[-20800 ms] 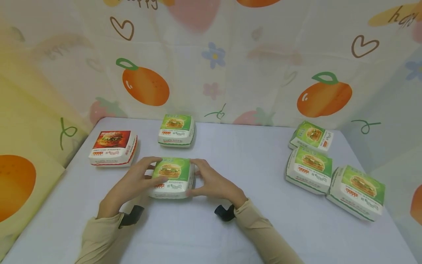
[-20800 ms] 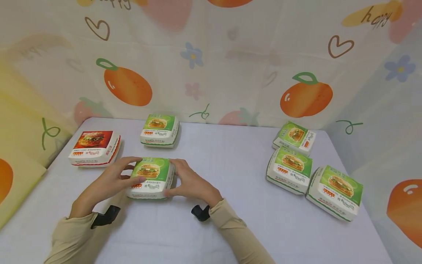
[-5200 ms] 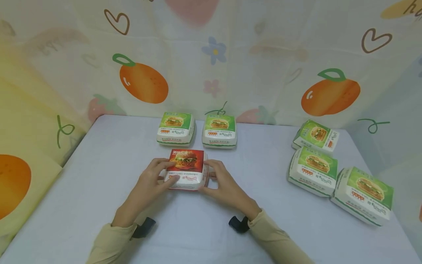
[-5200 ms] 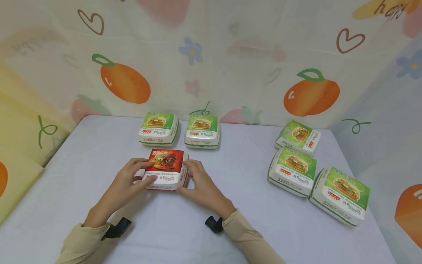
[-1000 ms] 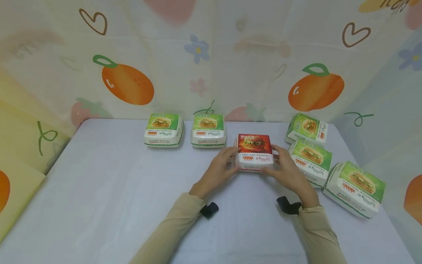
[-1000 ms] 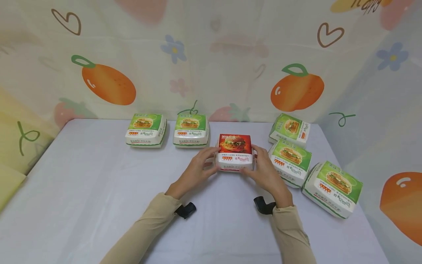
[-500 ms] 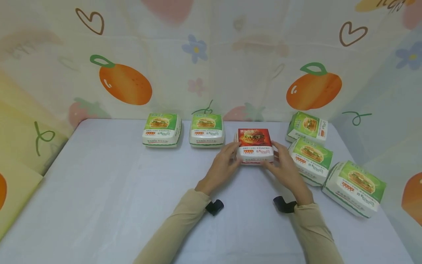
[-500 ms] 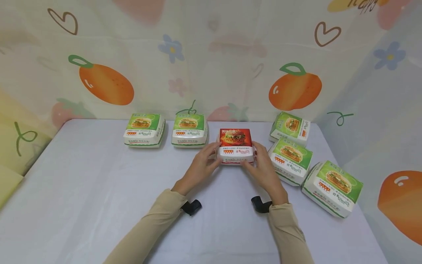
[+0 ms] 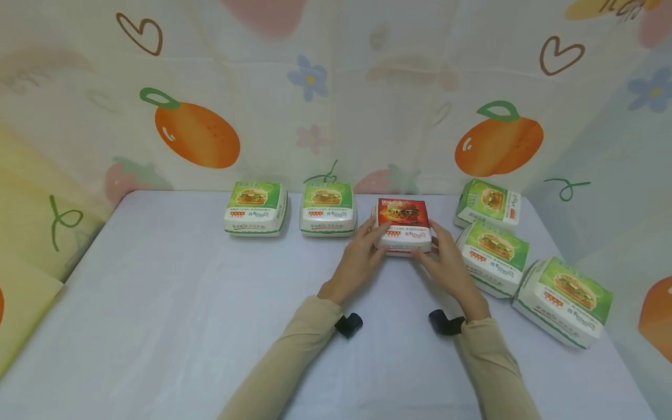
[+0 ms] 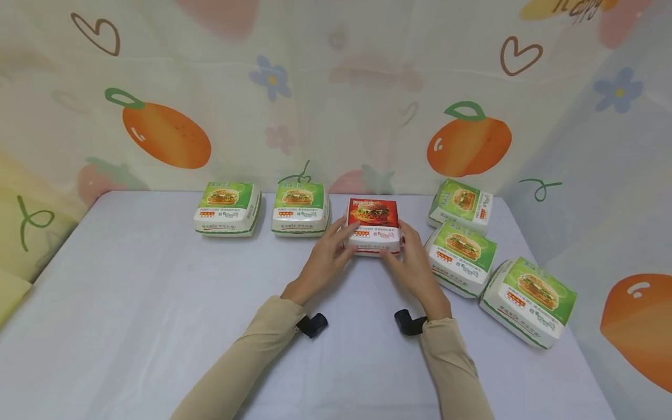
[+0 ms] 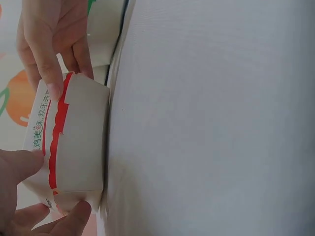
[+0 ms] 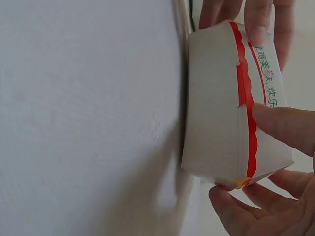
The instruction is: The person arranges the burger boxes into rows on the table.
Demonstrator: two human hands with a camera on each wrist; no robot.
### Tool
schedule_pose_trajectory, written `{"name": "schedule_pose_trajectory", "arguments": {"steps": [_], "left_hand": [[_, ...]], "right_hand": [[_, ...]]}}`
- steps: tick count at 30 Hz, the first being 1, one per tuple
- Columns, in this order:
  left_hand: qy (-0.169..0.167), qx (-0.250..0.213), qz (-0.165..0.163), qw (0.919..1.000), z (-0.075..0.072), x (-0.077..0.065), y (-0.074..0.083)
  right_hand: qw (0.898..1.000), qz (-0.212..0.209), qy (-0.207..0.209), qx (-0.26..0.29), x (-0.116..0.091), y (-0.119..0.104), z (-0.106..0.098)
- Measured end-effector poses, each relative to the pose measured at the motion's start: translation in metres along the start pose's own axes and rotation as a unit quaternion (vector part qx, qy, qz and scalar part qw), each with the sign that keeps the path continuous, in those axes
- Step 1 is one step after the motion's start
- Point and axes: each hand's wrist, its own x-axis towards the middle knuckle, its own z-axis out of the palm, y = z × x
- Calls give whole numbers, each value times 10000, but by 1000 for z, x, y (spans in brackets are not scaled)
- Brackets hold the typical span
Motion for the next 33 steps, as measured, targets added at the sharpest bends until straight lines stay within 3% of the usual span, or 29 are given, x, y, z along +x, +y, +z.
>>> {"name": "schedule_pose_trajectory", "arguments": {"steps": [10,26,33], "left_hand": [[201,2,128,9997,7,8,-2],[339,-200,-237,9989,19,19,-6],[501,-268,-410,9975,19,16,-3]], "right_hand": [[9999,48,-87,26,12,3,-1],[9999,85,-36,81,27,1,0],[9998,71,33,185,30,3,1]]}}
